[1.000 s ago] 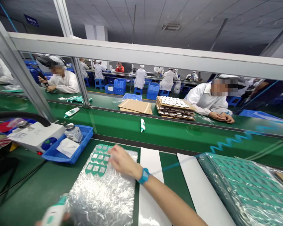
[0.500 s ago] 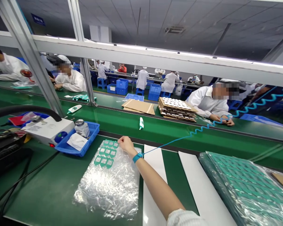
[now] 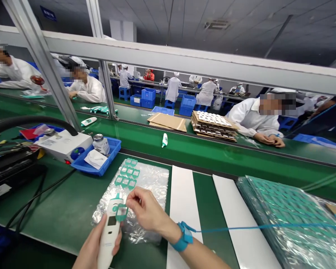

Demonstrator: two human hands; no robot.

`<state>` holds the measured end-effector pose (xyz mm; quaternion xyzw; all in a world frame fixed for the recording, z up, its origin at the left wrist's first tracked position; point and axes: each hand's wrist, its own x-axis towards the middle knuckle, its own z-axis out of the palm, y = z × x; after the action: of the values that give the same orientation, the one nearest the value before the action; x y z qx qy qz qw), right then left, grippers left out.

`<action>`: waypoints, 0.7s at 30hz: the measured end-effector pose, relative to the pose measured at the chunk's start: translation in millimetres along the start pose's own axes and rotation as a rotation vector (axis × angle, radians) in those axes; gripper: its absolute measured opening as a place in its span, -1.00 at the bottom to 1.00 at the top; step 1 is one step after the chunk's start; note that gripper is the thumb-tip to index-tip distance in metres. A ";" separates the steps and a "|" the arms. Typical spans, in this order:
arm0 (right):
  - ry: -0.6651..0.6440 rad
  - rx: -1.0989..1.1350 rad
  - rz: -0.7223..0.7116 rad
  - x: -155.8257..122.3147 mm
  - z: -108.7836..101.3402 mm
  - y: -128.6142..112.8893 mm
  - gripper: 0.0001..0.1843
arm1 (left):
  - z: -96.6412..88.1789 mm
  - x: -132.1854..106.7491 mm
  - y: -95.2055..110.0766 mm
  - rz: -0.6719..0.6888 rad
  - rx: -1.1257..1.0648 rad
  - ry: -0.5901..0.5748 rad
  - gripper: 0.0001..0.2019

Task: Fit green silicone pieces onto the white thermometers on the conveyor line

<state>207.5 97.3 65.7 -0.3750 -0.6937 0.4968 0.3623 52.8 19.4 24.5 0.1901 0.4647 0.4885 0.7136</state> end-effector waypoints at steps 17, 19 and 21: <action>0.144 -0.070 0.127 -54.0 -13.1 3.8 -0.87 | 40.5 6.0 -28.9 -0.019 0.220 -0.033 -0.47; 0.207 0.005 0.138 -59.7 -14.5 9.8 -0.87 | 35.6 10.0 -37.6 -0.010 0.264 -0.029 -0.51; 0.235 0.118 0.133 -66.7 -16.2 16.3 -0.71 | 30.8 14.4 -45.6 -0.011 0.317 -0.011 -0.54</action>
<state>254.7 49.0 45.3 -0.4538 -0.5897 0.5124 0.4287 103.9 17.0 -0.1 0.3005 0.5333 0.4039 0.6798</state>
